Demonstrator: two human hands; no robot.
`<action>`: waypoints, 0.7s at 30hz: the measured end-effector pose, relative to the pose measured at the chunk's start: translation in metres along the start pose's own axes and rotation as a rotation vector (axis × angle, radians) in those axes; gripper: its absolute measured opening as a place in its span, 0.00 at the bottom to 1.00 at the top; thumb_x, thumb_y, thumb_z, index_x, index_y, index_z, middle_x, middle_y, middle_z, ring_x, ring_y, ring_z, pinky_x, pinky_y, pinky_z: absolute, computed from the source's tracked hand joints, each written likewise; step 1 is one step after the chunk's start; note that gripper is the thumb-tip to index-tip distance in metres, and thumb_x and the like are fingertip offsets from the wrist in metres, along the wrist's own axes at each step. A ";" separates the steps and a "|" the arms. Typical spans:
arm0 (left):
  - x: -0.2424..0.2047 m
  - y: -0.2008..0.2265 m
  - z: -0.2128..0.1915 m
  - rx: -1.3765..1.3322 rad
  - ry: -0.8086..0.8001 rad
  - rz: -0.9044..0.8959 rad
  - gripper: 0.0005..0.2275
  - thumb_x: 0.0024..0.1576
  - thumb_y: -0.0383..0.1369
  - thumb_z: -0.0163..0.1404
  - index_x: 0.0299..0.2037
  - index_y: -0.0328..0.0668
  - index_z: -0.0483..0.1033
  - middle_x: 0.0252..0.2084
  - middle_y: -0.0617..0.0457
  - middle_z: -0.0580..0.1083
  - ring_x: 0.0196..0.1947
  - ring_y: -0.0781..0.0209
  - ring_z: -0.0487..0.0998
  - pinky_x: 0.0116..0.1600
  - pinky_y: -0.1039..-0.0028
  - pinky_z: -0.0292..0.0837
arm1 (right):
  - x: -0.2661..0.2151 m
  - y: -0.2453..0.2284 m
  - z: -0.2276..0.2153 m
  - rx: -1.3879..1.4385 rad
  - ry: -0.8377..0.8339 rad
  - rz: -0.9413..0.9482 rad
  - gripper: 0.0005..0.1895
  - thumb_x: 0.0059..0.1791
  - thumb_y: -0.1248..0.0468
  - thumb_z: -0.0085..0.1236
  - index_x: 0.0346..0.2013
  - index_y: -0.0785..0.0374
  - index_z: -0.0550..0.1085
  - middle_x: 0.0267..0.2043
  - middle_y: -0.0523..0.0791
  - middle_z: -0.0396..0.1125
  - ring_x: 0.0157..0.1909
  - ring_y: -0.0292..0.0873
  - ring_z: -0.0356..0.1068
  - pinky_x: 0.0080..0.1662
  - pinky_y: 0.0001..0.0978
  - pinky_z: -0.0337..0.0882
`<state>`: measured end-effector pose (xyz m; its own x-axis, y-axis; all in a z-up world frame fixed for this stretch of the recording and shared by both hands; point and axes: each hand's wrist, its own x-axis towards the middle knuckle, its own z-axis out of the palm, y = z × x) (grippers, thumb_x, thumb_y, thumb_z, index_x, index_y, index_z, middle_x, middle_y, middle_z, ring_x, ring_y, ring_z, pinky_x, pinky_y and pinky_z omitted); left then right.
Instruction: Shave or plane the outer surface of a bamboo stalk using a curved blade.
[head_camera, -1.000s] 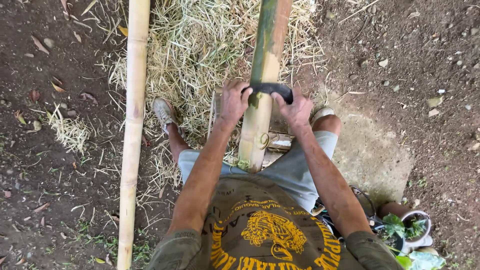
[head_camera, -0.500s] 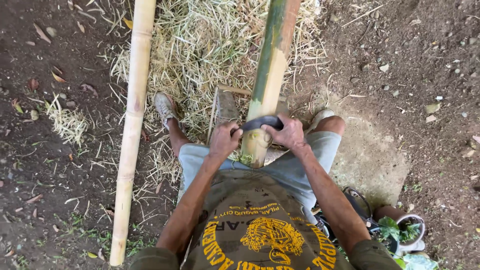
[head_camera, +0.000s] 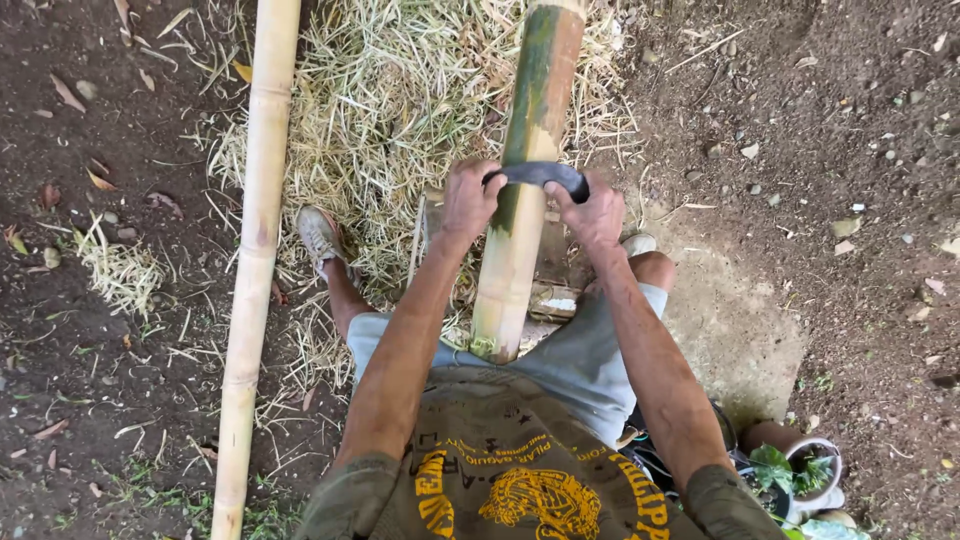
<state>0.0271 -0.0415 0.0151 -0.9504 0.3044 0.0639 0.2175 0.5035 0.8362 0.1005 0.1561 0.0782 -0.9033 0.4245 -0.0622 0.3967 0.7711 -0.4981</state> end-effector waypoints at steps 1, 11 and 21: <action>0.014 -0.001 0.003 0.000 0.000 0.005 0.07 0.53 0.29 0.59 0.39 0.36 0.80 0.41 0.41 0.78 0.48 0.41 0.74 0.57 0.55 0.68 | 0.009 0.002 0.002 0.001 0.005 0.000 0.27 0.43 0.42 0.71 0.35 0.62 0.75 0.23 0.51 0.73 0.26 0.52 0.75 0.33 0.47 0.74; 0.102 -0.008 0.010 0.051 -0.021 0.167 0.07 0.55 0.30 0.59 0.40 0.38 0.82 0.40 0.43 0.79 0.45 0.46 0.76 0.64 0.54 0.61 | 0.067 -0.010 0.009 -0.071 0.141 0.062 0.27 0.46 0.43 0.70 0.33 0.64 0.73 0.24 0.52 0.74 0.24 0.51 0.76 0.30 0.46 0.76; 0.083 -0.028 0.022 0.083 -0.038 0.178 0.06 0.59 0.32 0.57 0.42 0.39 0.81 0.42 0.46 0.79 0.44 0.49 0.74 0.58 0.59 0.66 | 0.058 0.010 0.023 -0.030 0.156 -0.080 0.26 0.50 0.43 0.67 0.35 0.64 0.73 0.26 0.49 0.74 0.22 0.48 0.76 0.28 0.43 0.76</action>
<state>-0.0529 -0.0129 -0.0148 -0.8868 0.4236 0.1848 0.4001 0.5036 0.7657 0.0485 0.1775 0.0493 -0.8968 0.4279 0.1124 0.3315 0.8183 -0.4696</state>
